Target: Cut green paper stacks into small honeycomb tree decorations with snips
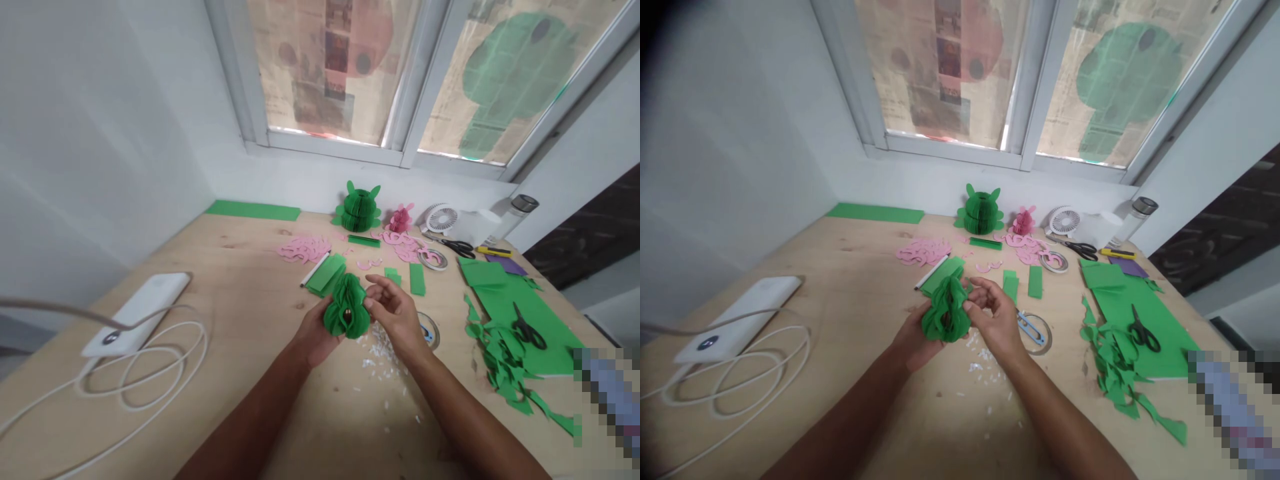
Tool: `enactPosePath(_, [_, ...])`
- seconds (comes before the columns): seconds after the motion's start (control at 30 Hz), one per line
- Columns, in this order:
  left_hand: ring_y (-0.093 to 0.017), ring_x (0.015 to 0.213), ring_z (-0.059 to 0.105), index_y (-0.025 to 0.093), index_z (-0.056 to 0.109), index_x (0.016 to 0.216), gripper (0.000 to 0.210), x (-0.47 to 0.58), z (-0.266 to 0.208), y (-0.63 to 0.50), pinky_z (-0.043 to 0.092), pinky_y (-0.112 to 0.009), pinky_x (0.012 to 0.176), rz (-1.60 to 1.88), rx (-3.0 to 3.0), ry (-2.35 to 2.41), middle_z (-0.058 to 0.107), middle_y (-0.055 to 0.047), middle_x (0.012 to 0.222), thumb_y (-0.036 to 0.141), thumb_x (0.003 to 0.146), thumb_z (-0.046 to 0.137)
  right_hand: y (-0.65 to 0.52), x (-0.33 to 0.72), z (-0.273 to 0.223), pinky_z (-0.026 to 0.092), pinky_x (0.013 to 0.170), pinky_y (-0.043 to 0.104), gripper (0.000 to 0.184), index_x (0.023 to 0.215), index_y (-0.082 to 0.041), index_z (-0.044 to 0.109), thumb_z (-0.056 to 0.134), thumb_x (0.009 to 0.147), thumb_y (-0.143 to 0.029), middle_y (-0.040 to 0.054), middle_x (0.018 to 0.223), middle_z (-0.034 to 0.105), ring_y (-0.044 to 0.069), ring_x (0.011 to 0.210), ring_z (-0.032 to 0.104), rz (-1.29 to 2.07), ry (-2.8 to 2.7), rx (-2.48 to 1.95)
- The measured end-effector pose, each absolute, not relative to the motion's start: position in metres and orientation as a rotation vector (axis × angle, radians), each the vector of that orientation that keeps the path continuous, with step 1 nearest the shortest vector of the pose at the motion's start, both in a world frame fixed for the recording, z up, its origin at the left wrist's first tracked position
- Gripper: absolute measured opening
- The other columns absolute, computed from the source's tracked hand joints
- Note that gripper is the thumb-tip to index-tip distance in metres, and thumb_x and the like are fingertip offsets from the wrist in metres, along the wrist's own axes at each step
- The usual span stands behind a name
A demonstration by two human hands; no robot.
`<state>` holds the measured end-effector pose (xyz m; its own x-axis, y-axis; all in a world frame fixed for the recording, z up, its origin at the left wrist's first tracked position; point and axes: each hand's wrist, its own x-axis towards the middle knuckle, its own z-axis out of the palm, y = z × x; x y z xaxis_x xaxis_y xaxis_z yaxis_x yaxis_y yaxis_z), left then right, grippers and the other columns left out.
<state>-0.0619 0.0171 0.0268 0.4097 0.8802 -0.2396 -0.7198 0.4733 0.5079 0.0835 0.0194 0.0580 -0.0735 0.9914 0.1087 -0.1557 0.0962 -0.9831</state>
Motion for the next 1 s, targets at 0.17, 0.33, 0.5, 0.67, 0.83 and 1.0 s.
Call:
enactPosePath(0.17, [-0.02, 0.066, 0.065, 0.014, 0.064, 0.107, 0.032, -0.064, 0.024, 0.018, 0.051, -0.031, 0.056, 1.016, 0.398, 0.467, 0.07, -0.011, 0.099, 0.035, 0.085, 0.055, 0.018, 0.084, 0.057, 0.05, 0.06, 0.029, 0.031, 0.102, -0.022, 0.063, 0.071, 0.073, -0.029, -0.0002, 0.075, 0.062, 0.015, 0.065, 0.059, 1.214, -1.246, -0.956])
enactPosePath(0.33, [-0.019, 0.066, 0.064, 0.017, 0.062, 0.112, 0.035, -0.063, 0.027, 0.018, 0.049, -0.03, 0.056, 1.007, 0.451, 0.381, 0.069, -0.011, 0.102, 0.035, 0.083, 0.055, 0.021, 0.092, 0.064, 0.05, 0.085, 0.04, 0.033, 0.109, -0.024, 0.063, 0.065, 0.08, -0.038, 0.0073, 0.105, 0.066, 0.024, 0.1, 0.062, 1.088, -1.348, -1.002])
enactPosePath(0.5, [-0.019, 0.062, 0.063, 0.016, 0.065, 0.101, 0.028, -0.062, 0.018, 0.019, 0.046, -0.029, 0.055, 0.961, 0.525, 0.388, 0.07, -0.009, 0.088, 0.036, 0.085, 0.053, 0.028, 0.093, 0.077, 0.052, 0.078, 0.038, 0.048, 0.125, -0.027, 0.055, 0.064, 0.08, -0.041, 0.0092, 0.124, 0.061, 0.026, 0.11, 0.057, 1.308, -1.524, -0.976])
enactPosePath(0.67, [-0.018, 0.056, 0.06, 0.015, 0.066, 0.091, 0.026, -0.063, 0.015, 0.018, 0.046, -0.029, 0.053, 0.978, 0.513, 0.427, 0.066, -0.005, 0.068, 0.038, 0.085, 0.054, 0.034, 0.087, 0.085, 0.052, 0.074, 0.033, 0.051, 0.122, -0.027, 0.057, 0.07, 0.074, -0.036, 0.0055, 0.109, 0.066, 0.023, 0.103, 0.059, 1.474, -1.554, -1.026])
enactPosePath(0.83, [-0.017, 0.06, 0.062, 0.016, 0.063, 0.095, 0.026, -0.061, 0.026, 0.022, 0.047, -0.029, 0.056, 0.976, 0.392, 0.521, 0.068, -0.004, 0.075, 0.038, 0.086, 0.053, 0.041, 0.086, 0.084, 0.051, 0.072, 0.031, 0.051, 0.12, -0.025, 0.058, 0.073, 0.071, -0.032, 0.0032, 0.098, 0.067, 0.019, 0.088, 0.063, 1.435, -1.519, -1.035])
enactPosePath(1.0, [-0.019, 0.071, 0.067, 0.015, 0.06, 0.093, 0.032, -0.058, 0.023, 0.025, 0.048, -0.029, 0.064, 1.052, 0.339, 0.662, 0.068, -0.007, 0.082, 0.043, 0.087, 0.048, 0.068, 0.09, 0.082, 0.048, 0.084, 0.038, 0.052, 0.122, -0.023, 0.056, 0.071, 0.074, -0.033, 0.0054, 0.102, 0.068, 0.021, 0.093, 0.063, 1.111, -1.621, -1.005])
